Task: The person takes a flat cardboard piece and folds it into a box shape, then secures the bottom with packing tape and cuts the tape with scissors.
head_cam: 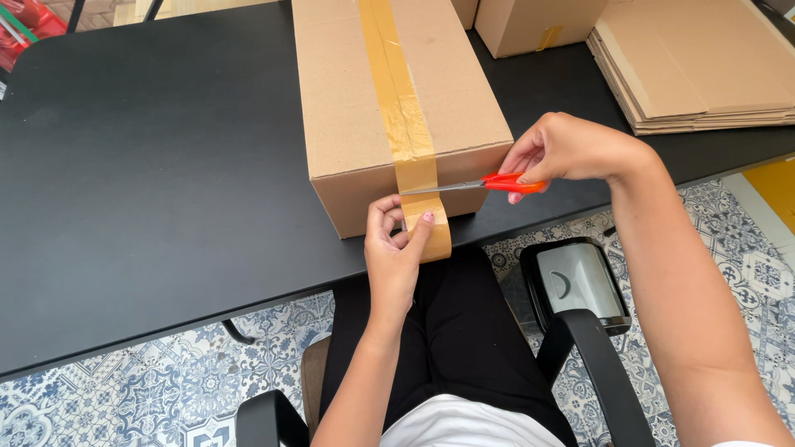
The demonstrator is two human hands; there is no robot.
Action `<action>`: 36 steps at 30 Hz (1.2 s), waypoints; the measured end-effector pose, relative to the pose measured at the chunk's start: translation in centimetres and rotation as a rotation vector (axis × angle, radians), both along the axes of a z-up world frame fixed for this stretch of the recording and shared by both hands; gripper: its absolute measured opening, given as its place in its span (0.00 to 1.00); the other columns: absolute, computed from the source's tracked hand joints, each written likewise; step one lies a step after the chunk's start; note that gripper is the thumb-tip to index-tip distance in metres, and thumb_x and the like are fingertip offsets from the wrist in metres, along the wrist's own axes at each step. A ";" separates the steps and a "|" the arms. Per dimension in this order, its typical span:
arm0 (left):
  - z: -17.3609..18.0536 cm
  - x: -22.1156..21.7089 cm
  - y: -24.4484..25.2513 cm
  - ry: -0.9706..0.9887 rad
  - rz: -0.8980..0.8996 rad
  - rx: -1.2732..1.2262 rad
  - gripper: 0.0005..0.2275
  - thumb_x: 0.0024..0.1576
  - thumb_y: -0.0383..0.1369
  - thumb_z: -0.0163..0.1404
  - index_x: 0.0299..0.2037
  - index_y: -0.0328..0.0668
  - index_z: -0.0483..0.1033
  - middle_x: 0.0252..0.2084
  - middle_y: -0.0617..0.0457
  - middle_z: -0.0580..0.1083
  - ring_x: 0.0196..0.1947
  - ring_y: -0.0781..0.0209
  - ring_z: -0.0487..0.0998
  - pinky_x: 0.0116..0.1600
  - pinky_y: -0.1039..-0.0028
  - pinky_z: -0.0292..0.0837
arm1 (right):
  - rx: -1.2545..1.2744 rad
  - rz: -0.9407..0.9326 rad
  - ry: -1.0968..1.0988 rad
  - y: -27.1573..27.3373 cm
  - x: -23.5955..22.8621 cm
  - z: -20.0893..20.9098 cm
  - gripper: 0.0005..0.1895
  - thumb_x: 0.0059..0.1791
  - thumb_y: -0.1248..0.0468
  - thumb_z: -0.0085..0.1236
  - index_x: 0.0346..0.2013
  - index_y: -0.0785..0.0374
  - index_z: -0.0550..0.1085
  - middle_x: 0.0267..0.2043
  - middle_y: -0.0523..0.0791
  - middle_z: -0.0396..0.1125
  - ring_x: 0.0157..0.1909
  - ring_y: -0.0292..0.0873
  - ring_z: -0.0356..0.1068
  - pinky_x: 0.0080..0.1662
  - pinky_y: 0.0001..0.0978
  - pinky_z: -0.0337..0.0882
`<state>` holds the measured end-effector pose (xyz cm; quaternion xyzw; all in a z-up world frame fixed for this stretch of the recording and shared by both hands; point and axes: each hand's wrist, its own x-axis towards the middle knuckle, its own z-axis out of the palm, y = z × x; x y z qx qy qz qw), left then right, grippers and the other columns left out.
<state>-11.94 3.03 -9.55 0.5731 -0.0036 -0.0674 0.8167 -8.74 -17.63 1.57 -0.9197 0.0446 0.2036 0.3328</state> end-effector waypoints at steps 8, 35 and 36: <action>-1.2 0.3 -0.2 0.025 0.000 0.001 0.16 0.49 0.29 0.52 0.45 0.40 0.61 0.37 0.53 0.68 0.30 0.64 0.75 0.33 0.76 0.78 | 0.041 0.005 -0.015 -0.1 0.1 -0.5 0.18 0.29 0.73 0.69 0.32 0.74 0.77 0.24 0.55 0.71 0.24 0.43 0.68 0.28 0.29 0.71; -3.8 3.6 -15.5 -0.777 -0.268 0.821 0.07 0.55 0.33 0.43 0.42 0.54 0.60 0.40 0.53 0.71 0.34 0.45 0.76 0.34 0.58 0.74 | -0.566 -0.819 -0.481 -21.3 -0.9 -23.4 0.16 0.31 0.52 0.68 0.30 0.46 0.76 0.24 0.33 0.69 0.33 0.41 0.70 0.35 0.31 0.71; -4.2 4.2 -16.4 -0.787 -0.275 0.817 0.07 0.55 0.33 0.43 0.42 0.54 0.60 0.40 0.53 0.71 0.34 0.45 0.76 0.34 0.58 0.74 | -0.568 -0.831 -0.484 -20.2 -0.7 -22.7 0.16 0.31 0.52 0.68 0.30 0.46 0.76 0.24 0.33 0.69 0.33 0.41 0.70 0.35 0.31 0.71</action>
